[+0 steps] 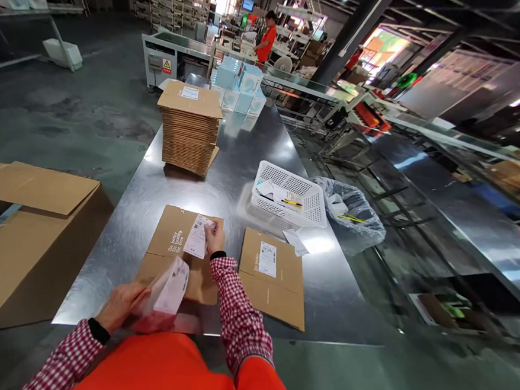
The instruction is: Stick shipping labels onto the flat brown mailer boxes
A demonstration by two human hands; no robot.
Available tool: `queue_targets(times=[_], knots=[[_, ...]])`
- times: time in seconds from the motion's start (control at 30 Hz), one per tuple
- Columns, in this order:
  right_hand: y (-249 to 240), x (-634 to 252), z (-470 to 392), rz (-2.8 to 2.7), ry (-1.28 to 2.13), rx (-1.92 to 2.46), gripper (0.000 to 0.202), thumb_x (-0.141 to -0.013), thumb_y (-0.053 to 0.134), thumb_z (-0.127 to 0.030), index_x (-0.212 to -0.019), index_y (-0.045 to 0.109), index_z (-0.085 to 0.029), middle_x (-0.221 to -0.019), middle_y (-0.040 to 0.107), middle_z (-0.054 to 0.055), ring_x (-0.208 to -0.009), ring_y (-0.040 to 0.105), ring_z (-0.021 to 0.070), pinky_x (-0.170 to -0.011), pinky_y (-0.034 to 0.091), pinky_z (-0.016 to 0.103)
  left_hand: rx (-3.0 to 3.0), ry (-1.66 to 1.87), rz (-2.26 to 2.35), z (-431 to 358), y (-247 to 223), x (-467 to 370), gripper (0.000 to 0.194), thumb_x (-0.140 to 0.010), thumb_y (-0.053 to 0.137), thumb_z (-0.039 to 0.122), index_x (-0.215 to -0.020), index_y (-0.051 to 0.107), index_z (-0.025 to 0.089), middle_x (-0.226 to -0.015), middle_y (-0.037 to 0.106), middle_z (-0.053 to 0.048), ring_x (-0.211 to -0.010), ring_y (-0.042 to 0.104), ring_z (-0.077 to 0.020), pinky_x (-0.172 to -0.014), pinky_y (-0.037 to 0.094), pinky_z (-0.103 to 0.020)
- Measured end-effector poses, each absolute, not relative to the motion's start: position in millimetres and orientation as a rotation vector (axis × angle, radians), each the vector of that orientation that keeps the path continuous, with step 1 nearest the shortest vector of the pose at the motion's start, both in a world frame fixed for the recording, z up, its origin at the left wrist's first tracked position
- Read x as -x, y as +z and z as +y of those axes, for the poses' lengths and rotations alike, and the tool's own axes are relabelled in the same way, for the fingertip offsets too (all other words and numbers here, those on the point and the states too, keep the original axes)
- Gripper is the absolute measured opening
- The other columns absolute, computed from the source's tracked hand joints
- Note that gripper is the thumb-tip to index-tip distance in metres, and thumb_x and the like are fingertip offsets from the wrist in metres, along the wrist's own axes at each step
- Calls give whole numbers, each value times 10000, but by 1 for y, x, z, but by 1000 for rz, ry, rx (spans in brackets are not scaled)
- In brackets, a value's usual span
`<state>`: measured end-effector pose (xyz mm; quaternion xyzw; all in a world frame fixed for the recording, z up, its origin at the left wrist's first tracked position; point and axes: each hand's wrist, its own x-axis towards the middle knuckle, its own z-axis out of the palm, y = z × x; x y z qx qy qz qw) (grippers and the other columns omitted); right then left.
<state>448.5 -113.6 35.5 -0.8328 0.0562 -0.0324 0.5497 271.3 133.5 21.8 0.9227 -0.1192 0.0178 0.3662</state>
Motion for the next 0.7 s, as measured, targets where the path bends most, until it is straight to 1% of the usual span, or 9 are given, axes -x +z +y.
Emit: queue_targets(times=[0.1, 0.17, 0.2, 0.3, 0.37, 0.43, 0.53, 0.6, 0.7], knots=[[28, -473, -111, 27, 51, 2057, 406, -707, 623, -277, -1078, 510, -158, -969, 651, 50, -845, 608, 184, -784, 485, 316, -2358, 6, -365, 130, 11, -272, 313, -888, 446, 383, -825, 714, 232, -973, 693, -72, -916, 651, -219, -817, 533, -365], [23, -477, -103, 1, 100, 2109, 471, -688, 645, -245, -1125, 500, -145, -1014, 648, 75, -897, 606, 207, -829, 475, 347, -2337, -17, -376, 124, 5, -274, 306, -894, 429, 324, -859, 717, 225, -1187, 640, -82, -1116, 588, -236, -950, 492, -404], [22, -477, -100, 1, 108, 2136, 500, -692, 644, -235, -1155, 490, -129, -1048, 638, 98, -937, 598, 221, -859, 463, 362, -2328, -28, -376, 122, 1, -275, 307, -890, 426, 294, -840, 718, 217, -1241, 614, -84, -1180, 549, -245, -994, 465, -421], [22, -470, -93, -41, 121, 2343, 631, -723, 645, -241, -1290, 415, -85, -1207, 563, 177, -1108, 531, 272, -948, 404, 387, -2308, -53, -358, 119, -5, -278, 302, -871, 427, 238, -795, 717, 197, -1249, 613, -96, -1233, 506, -262, -1039, 426, -465], [23, -463, -89, -38, 76, 2563, 737, -751, 652, -315, -1372, 337, -75, -1333, 462, 221, -1224, 439, 316, -997, 353, 418, -2295, -63, -344, 120, -7, -278, 297, -867, 429, 227, -809, 718, 194, -1248, 614, -95, -1231, 508, -257, -1043, 424, -468], [21, -455, -80, -28, -1, 2734, 770, -790, 615, -415, -1408, 303, -77, -1429, 347, 237, -1312, 322, 355, -1049, 268, 477, -2284, -72, -334, 120, -6, -278, 299, -865, 426, 218, -816, 720, 192, -1236, 620, -98, -1217, 520, -252, -1032, 438, -459], [10, -447, -62, -280, 1, 2825, 650, -879, 465, -479, -1424, 331, -152, -1512, 252, 153, -1396, 166, 324, -1109, 119, 500, -2275, -87, -320, 120, -3, -279, 295, -854, 434, 215, -787, 720, 189, -1216, 632, -105, -1208, 528, -264, -1016, 449, -465], [4, -450, -59, -405, 81, 2827, 590, -914, 388, -481, -1436, 328, -212, -1526, 247, 97, -1413, 131, 288, -1122, 65, 496, -2273, -97, -316, 118, -2, -281, 300, -854, 432, 221, -774, 720, 192, -1215, 635, -97, -1209, 528, -266, -1019, 446, -463], [6, -465, -85, -72, 132, 2851, 574, -935, 332, -493, -1445, 315, -230, -1525, 248, 100, -1410, 126, 312, -1098, 24, 564, -2276, -103, -315, 117, -1, -285, 314, -867, 420, 234, -798, 725, 201, -1209, 641, -75, -1198, 541, -242, -1028, 444, -417]])
